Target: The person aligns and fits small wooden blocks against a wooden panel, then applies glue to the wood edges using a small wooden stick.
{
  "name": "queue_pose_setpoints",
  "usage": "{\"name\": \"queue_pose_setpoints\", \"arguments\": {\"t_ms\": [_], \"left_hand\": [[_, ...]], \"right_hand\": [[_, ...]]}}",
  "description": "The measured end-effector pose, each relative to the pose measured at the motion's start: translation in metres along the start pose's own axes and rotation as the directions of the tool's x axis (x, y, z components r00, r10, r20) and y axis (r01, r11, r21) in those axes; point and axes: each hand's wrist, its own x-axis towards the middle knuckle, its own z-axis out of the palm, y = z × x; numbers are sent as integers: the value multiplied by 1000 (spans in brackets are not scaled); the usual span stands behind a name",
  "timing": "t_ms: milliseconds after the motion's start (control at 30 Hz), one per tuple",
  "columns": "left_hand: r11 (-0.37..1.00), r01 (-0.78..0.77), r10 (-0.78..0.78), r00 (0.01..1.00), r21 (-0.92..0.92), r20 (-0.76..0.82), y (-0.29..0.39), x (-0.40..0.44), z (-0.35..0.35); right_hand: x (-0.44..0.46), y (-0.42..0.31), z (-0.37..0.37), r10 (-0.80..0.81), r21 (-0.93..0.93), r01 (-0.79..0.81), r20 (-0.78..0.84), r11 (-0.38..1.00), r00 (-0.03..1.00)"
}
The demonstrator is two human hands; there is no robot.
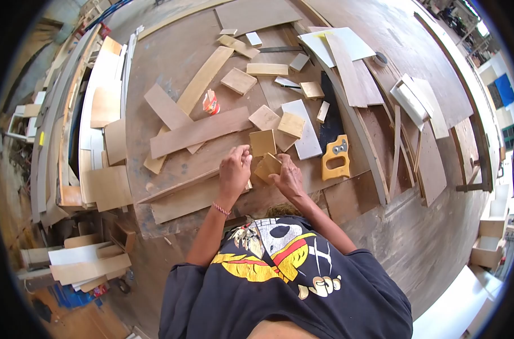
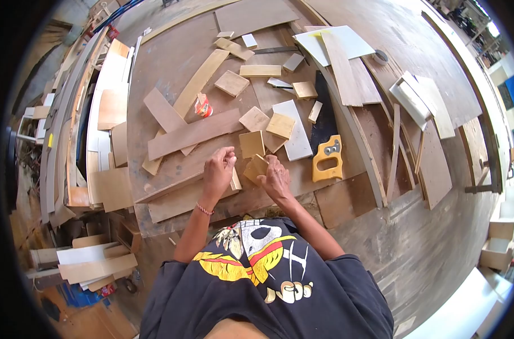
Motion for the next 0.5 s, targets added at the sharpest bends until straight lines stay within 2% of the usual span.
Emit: {"name": "queue_pose_setpoints", "arguments": {"t_ms": [33, 67, 100, 167, 233, 300, 333, 400, 433, 500], "left_hand": [[999, 7, -7, 1000, 38, -7, 2, 8, 3], [999, 32, -32, 999, 39, -2, 4, 15, 7], [998, 46, -46, 999, 42, -11, 2, 21, 14], [997, 33, -32, 999, 66, -14, -9, 32, 28], [994, 62, -61, 998, 86, -5, -10, 42, 34], [985, 92, -105, 990, 144, 89, -8, 50, 37], [984, 100, -113, 990, 147, 80, -5, 53, 38], [959, 100, -139, 981, 266, 133, 2, 59, 41], [956, 111, -149, 981, 270, 126, -4, 62, 45], [927, -77, 3, 980, 367, 199, -22, 67, 57]], "right_hand": [[6, 4, -3, 25, 117, -34, 75, 993, 997], [11, 8, -9, -47, 130, 44, 18, 991, 999], [17, 8, -21, -56, 130, 51, 32, 990, 998], [32, 6, -46, 66, 232, -106, 174, 967, 983], [47, 13, -62, 66, 327, -101, 115, 940, 991], [65, 26, -67, 134, 339, -149, 65, 929, 989], [72, 31, -67, 125, 340, -143, 73, 929, 989], [85, 39, -65, 204, 523, -208, 67, 827, 977], [90, 41, -64, 197, 523, -208, 77, 827, 977], [98, 44, -60, 210, 562, -201, 49, 802, 976]]}}
